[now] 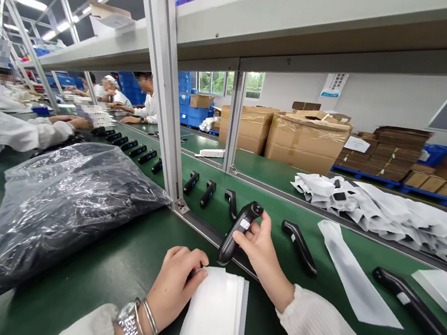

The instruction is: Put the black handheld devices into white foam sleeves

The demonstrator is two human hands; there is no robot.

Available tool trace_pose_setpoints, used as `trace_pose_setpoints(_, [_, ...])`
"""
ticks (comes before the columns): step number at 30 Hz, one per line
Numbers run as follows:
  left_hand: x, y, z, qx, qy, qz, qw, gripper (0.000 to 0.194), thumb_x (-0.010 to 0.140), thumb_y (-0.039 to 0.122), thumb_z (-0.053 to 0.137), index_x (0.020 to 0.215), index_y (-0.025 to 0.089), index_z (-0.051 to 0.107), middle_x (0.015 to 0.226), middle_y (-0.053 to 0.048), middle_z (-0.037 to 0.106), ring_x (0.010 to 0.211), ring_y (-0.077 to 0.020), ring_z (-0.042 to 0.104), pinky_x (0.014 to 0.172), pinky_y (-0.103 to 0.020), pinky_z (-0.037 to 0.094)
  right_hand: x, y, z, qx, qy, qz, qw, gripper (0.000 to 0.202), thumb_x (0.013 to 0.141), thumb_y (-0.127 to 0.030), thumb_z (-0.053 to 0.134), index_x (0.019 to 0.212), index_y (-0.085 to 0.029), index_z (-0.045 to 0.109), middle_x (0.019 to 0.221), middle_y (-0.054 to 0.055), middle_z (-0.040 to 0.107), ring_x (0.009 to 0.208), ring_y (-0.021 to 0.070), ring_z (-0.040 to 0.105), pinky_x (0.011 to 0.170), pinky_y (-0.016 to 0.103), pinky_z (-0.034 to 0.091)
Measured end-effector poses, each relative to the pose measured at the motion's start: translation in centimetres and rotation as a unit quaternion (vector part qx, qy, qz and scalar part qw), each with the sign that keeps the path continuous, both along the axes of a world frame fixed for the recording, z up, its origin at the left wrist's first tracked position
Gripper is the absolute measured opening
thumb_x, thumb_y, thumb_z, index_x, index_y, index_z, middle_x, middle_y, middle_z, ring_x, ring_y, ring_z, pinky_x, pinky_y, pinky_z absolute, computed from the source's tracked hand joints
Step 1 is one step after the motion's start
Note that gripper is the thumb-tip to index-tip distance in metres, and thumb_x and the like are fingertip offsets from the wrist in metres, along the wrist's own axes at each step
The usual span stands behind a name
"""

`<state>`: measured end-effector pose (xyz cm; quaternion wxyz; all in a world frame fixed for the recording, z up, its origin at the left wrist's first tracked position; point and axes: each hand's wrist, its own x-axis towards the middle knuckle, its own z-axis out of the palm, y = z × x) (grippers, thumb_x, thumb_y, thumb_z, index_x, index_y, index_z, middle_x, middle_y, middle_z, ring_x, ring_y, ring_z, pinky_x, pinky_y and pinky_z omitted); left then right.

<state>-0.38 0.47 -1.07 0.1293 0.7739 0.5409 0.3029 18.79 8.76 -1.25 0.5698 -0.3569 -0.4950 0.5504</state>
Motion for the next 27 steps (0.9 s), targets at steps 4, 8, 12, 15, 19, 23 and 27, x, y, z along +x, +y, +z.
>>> trace_pose_setpoints(4, [0.1,-0.4,0.2,0.006,-0.039,-0.015,0.999,0.012,0.083,0.014,0.058,0.074,0.02,0.053,0.078,0.003,0.055,0.081,-0.0171,0.051,0.09,-0.038,0.035,-0.8,-0.7,-0.3,0.016,0.003,0.034,0.999,0.083,0.071,-0.032,0.079,0.131,-0.039,0.022,0.116,0.003,0.054,0.081,0.0159,0.065,0.079,0.038,0.054])
trace_pose_setpoints(8, [0.2,-0.7,0.6,-0.014,-0.117,-0.015,0.993,0.01,0.081,0.016,0.063,0.076,0.021,0.056,0.091,0.0,0.054,0.091,-0.019,0.053,0.089,-0.035,0.038,-1.5,-2.0,-0.2,0.01,-0.035,0.081,0.996,0.075,0.075,-0.033,0.075,0.131,-0.038,0.025,0.12,0.004,0.052,0.079,0.0147,0.064,0.078,0.037,0.055])
trace_pose_setpoints(12, [0.5,-1.5,1.3,-0.019,-0.213,-0.038,0.976,0.009,0.084,0.021,0.06,0.075,0.021,0.057,0.099,-0.003,0.05,0.097,-0.0201,0.051,0.088,-0.032,0.042,-2.1,-3.9,0.7,0.05,-0.145,0.108,0.982,0.034,0.088,-0.044,0.058,0.118,-0.028,0.051,0.115,0.005,0.057,0.097,0.02,0.061,0.087,0.035,0.05])
trace_pose_setpoints(15, [0.4,-1.6,1.7,0.015,-0.268,-0.016,0.963,0.013,0.086,0.026,0.057,0.075,0.02,0.056,0.098,-0.004,0.047,0.098,-0.0208,0.05,0.089,-0.032,0.042,-2.7,-5.5,1.3,0.088,-0.19,0.173,0.962,0.035,0.095,-0.048,0.043,0.1,-0.022,0.065,0.109,0.007,0.062,0.108,0.0226,0.057,0.097,0.036,0.043])
trace_pose_setpoints(19, [0.1,-0.8,1.5,0.017,-0.3,0.045,0.953,0.013,0.086,0.025,0.055,0.074,0.02,0.054,0.093,-0.003,0.046,0.095,-0.0199,0.05,0.084,-0.03,0.042,-3.5,-6.9,1.7,0.009,-0.166,0.32,0.933,0.038,0.085,-0.054,0.059,0.082,-0.017,0.067,0.078,0.004,0.066,0.079,0.0213,0.064,0.076,0.034,0.05])
trace_pose_setpoints(23, [-0.3,-0.1,0.8,-0.027,-0.226,0.053,0.972,0.009,0.086,0.024,0.055,0.077,0.021,0.056,0.091,-0.001,0.051,0.089,-0.019,0.052,0.084,-0.033,0.04,-2.3,-5.6,2.7,-0.038,-0.163,0.182,0.969,0.034,0.085,-0.051,0.057,0.078,-0.018,0.062,0.069,0.002,0.066,0.065,0.0189,0.062,0.063,0.03,0.048])
trace_pose_setpoints(27, [-0.4,0.1,0.1,-0.062,-0.085,0.055,0.993,0.011,0.077,0.026,0.066,0.082,0.021,0.057,0.09,0.0,0.054,0.09,-0.0208,0.052,0.086,-0.038,0.036,3.0,-0.3,3.7,0.031,-0.28,-0.103,0.954,0.028,0.091,-0.048,0.046,0.084,-0.022,0.057,0.073,0.0,0.063,0.065,0.0181,0.058,0.062,0.028,0.044])
